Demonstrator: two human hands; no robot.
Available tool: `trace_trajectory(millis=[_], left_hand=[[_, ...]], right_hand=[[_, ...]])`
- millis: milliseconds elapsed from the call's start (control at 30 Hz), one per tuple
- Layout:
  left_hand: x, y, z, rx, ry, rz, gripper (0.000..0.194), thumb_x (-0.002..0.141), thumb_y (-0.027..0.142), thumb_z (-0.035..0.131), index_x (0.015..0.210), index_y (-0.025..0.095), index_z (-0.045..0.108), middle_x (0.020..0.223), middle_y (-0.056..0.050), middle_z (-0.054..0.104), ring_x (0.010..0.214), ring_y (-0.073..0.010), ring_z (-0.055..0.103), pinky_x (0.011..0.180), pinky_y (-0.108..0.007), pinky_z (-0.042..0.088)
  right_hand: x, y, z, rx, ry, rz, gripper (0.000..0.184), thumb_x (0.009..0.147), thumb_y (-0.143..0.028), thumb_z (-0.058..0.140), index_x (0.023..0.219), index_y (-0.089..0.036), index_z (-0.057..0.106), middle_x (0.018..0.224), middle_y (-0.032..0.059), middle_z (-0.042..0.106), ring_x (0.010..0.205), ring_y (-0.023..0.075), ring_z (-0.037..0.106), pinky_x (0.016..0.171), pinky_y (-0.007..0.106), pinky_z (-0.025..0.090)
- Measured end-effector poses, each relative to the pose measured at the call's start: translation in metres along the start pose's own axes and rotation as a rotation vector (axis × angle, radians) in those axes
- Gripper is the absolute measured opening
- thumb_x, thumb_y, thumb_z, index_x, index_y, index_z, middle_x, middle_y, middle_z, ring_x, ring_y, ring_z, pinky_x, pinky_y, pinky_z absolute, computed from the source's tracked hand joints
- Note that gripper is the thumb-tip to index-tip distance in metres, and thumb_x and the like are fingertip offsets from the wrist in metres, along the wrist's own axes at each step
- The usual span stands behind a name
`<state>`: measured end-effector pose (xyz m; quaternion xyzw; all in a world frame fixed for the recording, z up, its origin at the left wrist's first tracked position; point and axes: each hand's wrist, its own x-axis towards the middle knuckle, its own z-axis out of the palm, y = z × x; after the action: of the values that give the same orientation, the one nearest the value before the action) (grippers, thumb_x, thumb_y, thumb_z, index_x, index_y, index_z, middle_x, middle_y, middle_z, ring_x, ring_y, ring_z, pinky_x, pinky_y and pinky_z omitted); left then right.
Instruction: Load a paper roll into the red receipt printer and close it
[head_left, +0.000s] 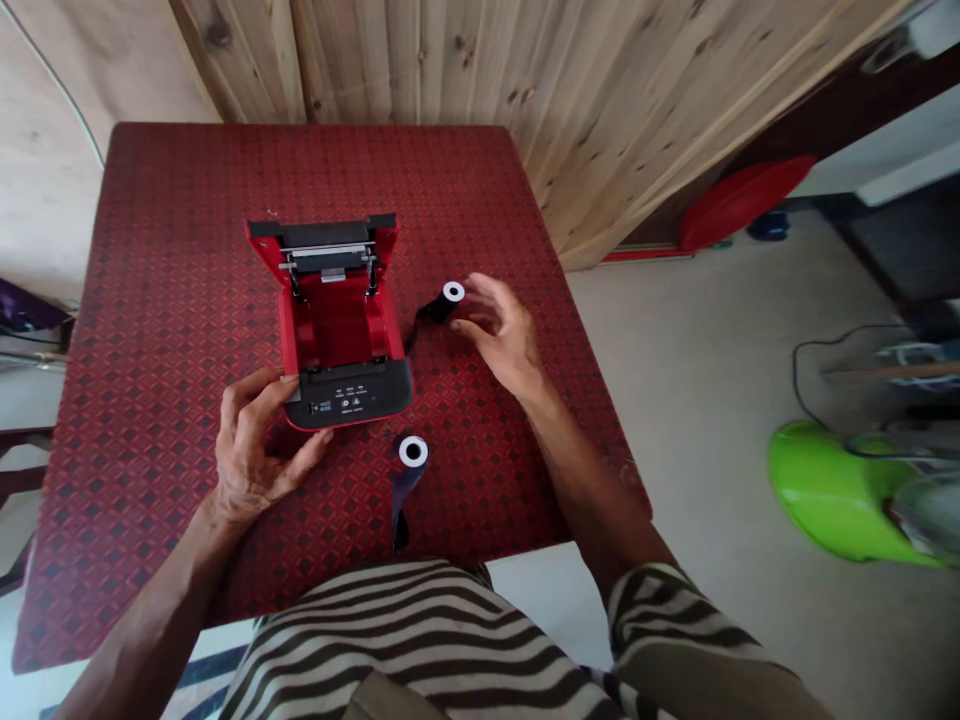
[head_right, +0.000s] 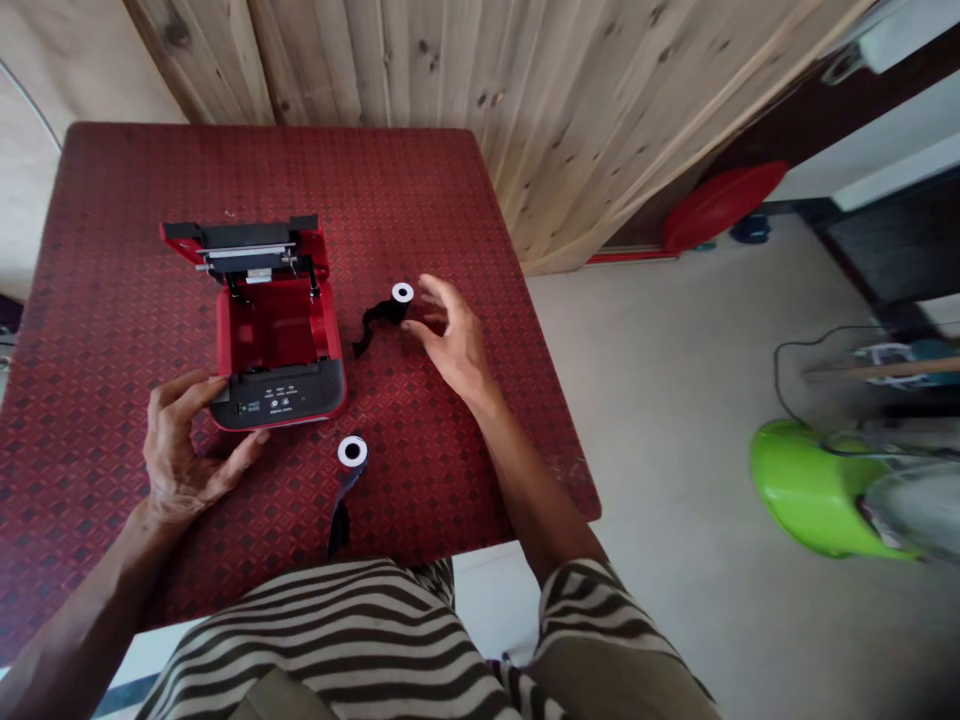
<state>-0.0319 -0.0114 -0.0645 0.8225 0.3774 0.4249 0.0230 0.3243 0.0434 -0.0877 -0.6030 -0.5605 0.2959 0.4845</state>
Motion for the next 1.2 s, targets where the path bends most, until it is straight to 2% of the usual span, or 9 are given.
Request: trace_trajectory(millis=[100,200,333,433,500,633,733,933,1200], left_hand=[[0.001,0.002,-0.001,-0.013,-0.008,-0.008,0.078,0.085,0.038,0.091,0.152,0.022,0.054,0.129,-0.015,0.069,0.119,-0.0293,0.07,0.099,-0.044,0.064],[0.001,0.003,-0.001,-0.032,-0.009,-0.034,0.075,0.086,0.036,0.09,0.151,0.023,0.055,0.129,-0.015,0.069,0.12,-0.03,0.07,0.1,-0.045,0.065],[-0.001,0.003,0.0,-0.026,-0.018,-0.028,0.076,0.088,0.037,0.088,0.153,0.021,0.053,0.13,-0.015,0.068,0.121,-0.0296,0.069,0.099,-0.044,0.065],[-0.003,0.004,0.001,-0.015,-0.018,-0.032,0.077,0.089,0.037,0.087,0.155,0.02,0.051,0.13,-0.014,0.068,0.122,-0.0288,0.069,0.101,-0.043,0.064],[-0.004,0.004,0.002,-0.019,-0.02,-0.042,0.076,0.089,0.037,0.086,0.154,0.019,0.051,0.131,-0.014,0.067,0.123,-0.0286,0.069,0.101,-0.042,0.064],[-0.005,0.004,0.001,-0.043,-0.037,-0.058,0.07,0.093,0.038,0.082,0.153,0.019,0.052,0.134,-0.015,0.065,0.125,-0.0273,0.068,0.103,-0.041,0.064],[-0.008,0.003,0.001,-0.066,-0.052,-0.061,0.066,0.097,0.042,0.077,0.153,0.02,0.052,0.134,-0.014,0.064,0.124,-0.0264,0.068,0.102,-0.041,0.065],[-0.011,0.003,0.003,-0.051,-0.047,-0.083,0.072,0.092,0.04,0.084,0.153,0.021,0.051,0.136,-0.014,0.064,0.126,-0.0262,0.068,0.104,-0.04,0.065],[-0.01,0.004,0.002,-0.088,-0.056,-0.094,0.077,0.092,0.038,0.084,0.158,0.024,0.047,0.138,-0.014,0.063,0.126,-0.0265,0.068,0.103,-0.04,0.066]], right_hand=[[0.018,0.008,0.017,-0.068,-0.073,-0.016,0.053,0.082,-0.052,0.083,0.127,-0.028,0.073,0.132,0.0079,0.078,0.121,0.0306,0.072,0.108,0.053,0.059],[0.015,-0.007,0.015,-0.025,-0.048,0.002,0.04,0.08,-0.053,0.084,0.108,-0.026,0.076,0.109,0.0043,0.081,0.105,0.0271,0.074,0.103,0.05,0.059],[-0.01,-0.067,-0.02,0.236,-0.161,-0.056,0.046,0.075,-0.058,0.094,0.109,-0.03,0.079,0.103,0.0009,0.079,0.095,0.0221,0.074,0.089,0.04,0.061],[-0.027,-0.126,-0.042,0.396,-0.376,-0.331,0.041,0.081,-0.066,0.089,0.101,-0.031,0.082,0.081,0.0013,0.074,0.072,0.0198,0.066,0.064,0.035,0.056],[-0.031,-0.155,-0.04,0.447,-0.438,-0.391,0.038,0.091,-0.065,0.081,0.101,-0.029,0.083,0.074,0.0015,0.07,0.066,0.0195,0.064,0.059,0.035,0.054],[-0.021,-0.167,-0.002,-0.026,-0.666,-0.477,0.028,0.099,-0.039,0.079,0.124,-0.025,0.076,0.114,0.0058,0.08,0.098,0.022,0.076,0.088,0.039,0.062],[-0.008,-0.16,0.036,-0.415,-0.604,-0.522,0.032,0.097,-0.015,0.075,0.129,-0.017,0.069,0.127,0.0112,0.078,0.117,0.026,0.073,0.104,0.043,0.058],[0.003,-0.174,0.078,-0.948,-0.755,-0.421,0.027,0.103,-0.01,0.065,0.13,-0.009,0.068,0.113,0.0188,0.08,0.111,0.0315,0.076,0.096,0.041,0.055],[0.022,-0.174,0.097,-1.028,-0.875,-0.321,0.029,0.106,-0.012,0.056,0.13,-0.011,0.071,0.119,0.0195,0.081,0.114,0.0329,0.077,0.089,0.038,0.052]])
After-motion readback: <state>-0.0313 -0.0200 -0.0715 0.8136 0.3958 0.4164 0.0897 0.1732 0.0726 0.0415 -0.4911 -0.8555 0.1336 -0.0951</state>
